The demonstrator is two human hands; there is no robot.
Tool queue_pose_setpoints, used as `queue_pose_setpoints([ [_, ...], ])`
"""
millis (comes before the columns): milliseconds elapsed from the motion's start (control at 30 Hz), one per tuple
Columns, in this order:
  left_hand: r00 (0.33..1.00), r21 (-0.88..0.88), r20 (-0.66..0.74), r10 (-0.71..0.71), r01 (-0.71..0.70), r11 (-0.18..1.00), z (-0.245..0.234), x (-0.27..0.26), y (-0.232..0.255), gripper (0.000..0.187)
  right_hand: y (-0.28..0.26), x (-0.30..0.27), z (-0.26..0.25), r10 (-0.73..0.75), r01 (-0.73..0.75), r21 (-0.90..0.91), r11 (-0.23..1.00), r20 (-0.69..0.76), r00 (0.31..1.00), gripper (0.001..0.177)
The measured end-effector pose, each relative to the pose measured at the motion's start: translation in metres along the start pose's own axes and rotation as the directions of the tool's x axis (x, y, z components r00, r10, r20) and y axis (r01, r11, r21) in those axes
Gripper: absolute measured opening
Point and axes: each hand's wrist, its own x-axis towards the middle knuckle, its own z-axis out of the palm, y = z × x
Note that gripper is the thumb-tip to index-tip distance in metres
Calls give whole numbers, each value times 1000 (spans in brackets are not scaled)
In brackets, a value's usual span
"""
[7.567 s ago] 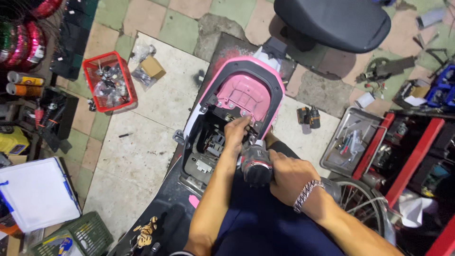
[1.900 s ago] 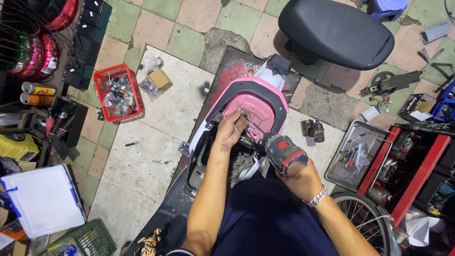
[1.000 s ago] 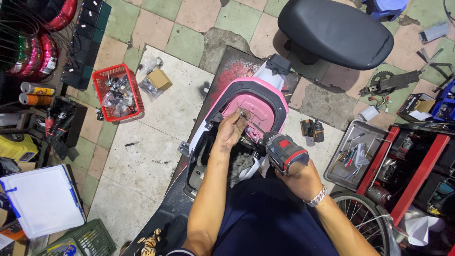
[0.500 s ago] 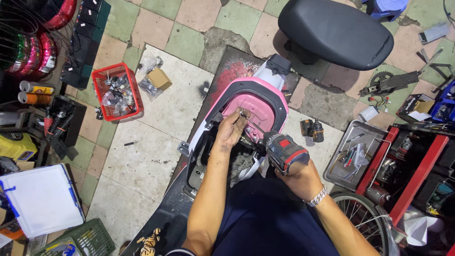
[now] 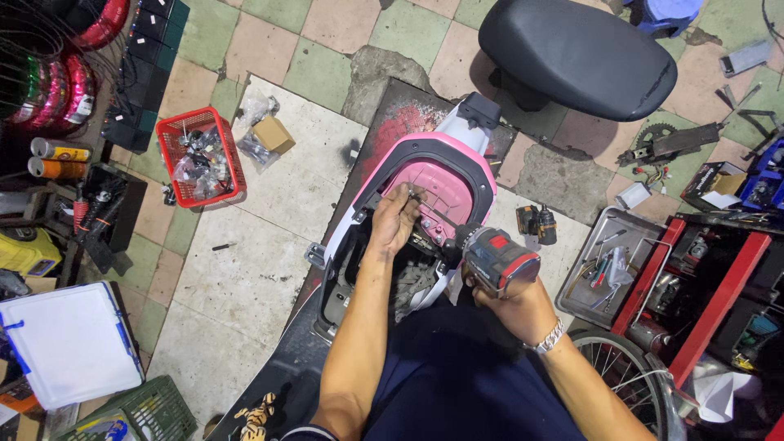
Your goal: The person assembles the rear section of a pink and white scooter in a workshop. They use a cordless drill to secure a pink plastic cover and a black seat onto the scooter's frame, then close the seat to complete the assembly.
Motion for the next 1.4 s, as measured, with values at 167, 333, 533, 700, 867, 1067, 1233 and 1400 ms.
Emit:
queue_pose_setpoints([
  [167, 994, 32, 22, 108, -109, 994, 3, -3, -3, 21, -16, 9, -2, 178, -201, 402, 893, 93, 980, 29],
  [333, 995, 61, -14, 103, -102, 993, -1, -1, -7, 21, -5, 10, -2, 200, -227, 361, 905, 111, 973, 27],
  [533, 976, -59, -202, -86, 75, 995, 4, 12, -18, 26, 3, 14, 4, -201, 195, -217, 956, -4, 980, 42],
  [700, 929, 374, -335, 155, -20, 927, 27, 28, -1, 31, -41, 35, 22, 55, -71, -258, 963, -69, 996, 57],
  [867, 898, 839, -185, 398, -67, 539, 51, 43, 33, 31, -64, 74, 43, 233, -232, -444, 865, -55, 971, 62],
  [1067, 912, 989, -76, 404, 17, 148, 65, 56, 65, 28, -79, 115, 51, 331, -302, -454, 838, -16, 943, 54],
  [1233, 890, 993, 57, 452, -97, 67, 72, 56, 69, 29, -80, 129, 57, 344, -301, -485, 821, 1, 939, 49],
  [1400, 904, 959, -134, 407, 15, 282, 82, 52, 67, 35, -81, 140, 62, 336, -279, -553, 786, 2, 942, 48],
])
